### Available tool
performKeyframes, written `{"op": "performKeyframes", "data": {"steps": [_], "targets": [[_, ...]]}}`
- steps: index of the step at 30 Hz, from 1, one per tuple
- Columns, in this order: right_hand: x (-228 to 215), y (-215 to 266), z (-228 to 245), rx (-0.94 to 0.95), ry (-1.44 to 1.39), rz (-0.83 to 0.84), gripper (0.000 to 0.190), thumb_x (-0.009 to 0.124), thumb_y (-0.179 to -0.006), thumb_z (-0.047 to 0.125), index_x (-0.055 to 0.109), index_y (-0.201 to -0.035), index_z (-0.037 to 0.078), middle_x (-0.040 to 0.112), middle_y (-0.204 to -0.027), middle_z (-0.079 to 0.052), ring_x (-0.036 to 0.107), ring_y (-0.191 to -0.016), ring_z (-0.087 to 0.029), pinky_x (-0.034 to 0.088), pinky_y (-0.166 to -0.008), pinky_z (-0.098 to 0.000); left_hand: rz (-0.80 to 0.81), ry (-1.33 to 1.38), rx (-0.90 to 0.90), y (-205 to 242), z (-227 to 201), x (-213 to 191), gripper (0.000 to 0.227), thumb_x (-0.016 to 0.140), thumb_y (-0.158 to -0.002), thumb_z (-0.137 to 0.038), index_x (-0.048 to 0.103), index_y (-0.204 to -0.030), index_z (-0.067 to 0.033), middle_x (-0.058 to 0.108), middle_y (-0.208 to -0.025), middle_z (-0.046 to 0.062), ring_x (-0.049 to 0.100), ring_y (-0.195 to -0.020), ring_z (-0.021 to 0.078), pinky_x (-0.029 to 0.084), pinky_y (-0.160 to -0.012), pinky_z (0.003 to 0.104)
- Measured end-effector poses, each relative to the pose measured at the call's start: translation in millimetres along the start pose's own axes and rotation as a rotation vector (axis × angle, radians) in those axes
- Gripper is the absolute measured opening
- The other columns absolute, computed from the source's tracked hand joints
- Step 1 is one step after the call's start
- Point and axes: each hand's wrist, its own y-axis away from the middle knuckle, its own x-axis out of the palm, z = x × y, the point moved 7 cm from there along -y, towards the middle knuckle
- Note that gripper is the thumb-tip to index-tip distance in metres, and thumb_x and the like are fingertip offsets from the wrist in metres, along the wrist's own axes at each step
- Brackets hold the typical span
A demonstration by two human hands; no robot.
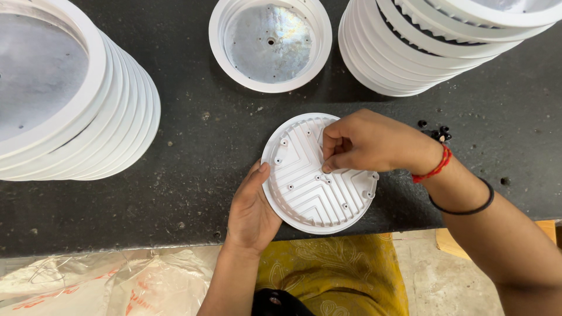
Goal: The person repeatedly picks up white circular plastic components and inserts small black fasteners into central holes. They stack the completed units into a pile on the table. The process is repetitive and involves handling the components one at a time.
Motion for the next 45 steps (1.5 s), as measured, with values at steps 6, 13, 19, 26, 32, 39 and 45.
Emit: {"op": "performKeyframes", "data": {"steps": [6,13,19,26,32,39,45], "targets": [[-2,-1,-1,-0.02,-0.022,-0.01,0.018,0.083,-0.072,0.02,0.075,-0.079,0.005,0.076,-0.07,-0.005,0.068,-0.061,-0.015,0.053,-0.06,-0.031,0.047,0.017,0.019,0,-1,1,0.055,0.053,-0.102,-0.03,0.047,-0.144,0.0057,0.06,-0.14,0.017,0.056,-0.131,0.0239,0.043,-0.114,0.041],[1,10,-11,-0.057,-0.038,-0.144,0.018,0.085,-0.074,0.019,0.073,-0.08,0.005,0.074,-0.068,-0.005,0.064,-0.059,-0.014,0.051,-0.057,-0.0303,0.078,0.014,0.03,-2,-1,2,0.053,0.053,-0.102,-0.029,0.051,-0.141,0.0073,0.062,-0.138,0.017,0.058,-0.129,0.0235,0.043,-0.113,0.039],[26,62,-18,-0.348,-0.118,-0.693,0.017,0.085,-0.081,0.011,0.07,-0.086,0.005,0.07,-0.082,-0.007,0.064,-0.066,-0.014,0.051,-0.06,-0.0276,0.015,-0.003,0.074,-2,2,-8,0.052,0.057,-0.102,-0.027,0.053,-0.139,0.0091,0.063,-0.136,0.017,0.06,-0.126,0.0235,0.046,-0.11,0.038],[67,125,-80,-0.357,-0.524,-1.031,0.01,0.075,-0.091,0.001,0.066,-0.095,0.003,0.069,-0.102,-0.006,0.065,-0.089,-0.01,0.053,-0.078,-0.0248,-0.079,-0.088,0.165,5,1,-12,0.049,0.057,-0.101,-0.027,0.056,-0.136,0.0076,0.068,-0.127,0.016,0.064,-0.118,0.0234,0.05,-0.105,0.037],[78,126,-101,-0.181,-0.522,-1.057,0.008,0.076,-0.093,0.003,0.069,-0.094,0.002,0.07,-0.093,-0.003,0.058,-0.076,-0.008,0.048,-0.068,-0.023,0.219,-0.337,0.636,64,-53,46,0.028,0.063,-0.108,-0.012,0.061,-0.126,0.0099,0.073,-0.115,0.02,0.07,-0.106,0.0242,0.058,-0.094,0.038],[73,129,-60,-0.274,-0.117,-1.027,0.013,0.08,-0.087,0.009,0.069,-0.091,0.003,0.073,-0.093,-0.008,0.07,-0.079,-0.017,0.054,-0.072,-0.0279,-0.078,-1.745,1.636,166,-188,120,0.016,0.066,-0.115,-0.008,0.061,-0.124,0.0042,0.067,-0.105,0.014,0.066,-0.089,0.0204,0.051,-0.077,0.031],[70,132,-57,-0.279,-0.142,-1.045,0.013,0.08,-0.088,0.009,0.069,-0.091,0.003,0.073,-0.091,-0.008,0.069,-0.078,-0.017,0.054,-0.072,-0.0277,-0.124,-2.446,1.688,133,-245,117,0.015,0.066,-0.102,0.0,0.063,-0.116,-0.0002,0.068,-0.108,0.012,0.061,-0.094,0.0286,0.049,-0.082,0.036]]}}
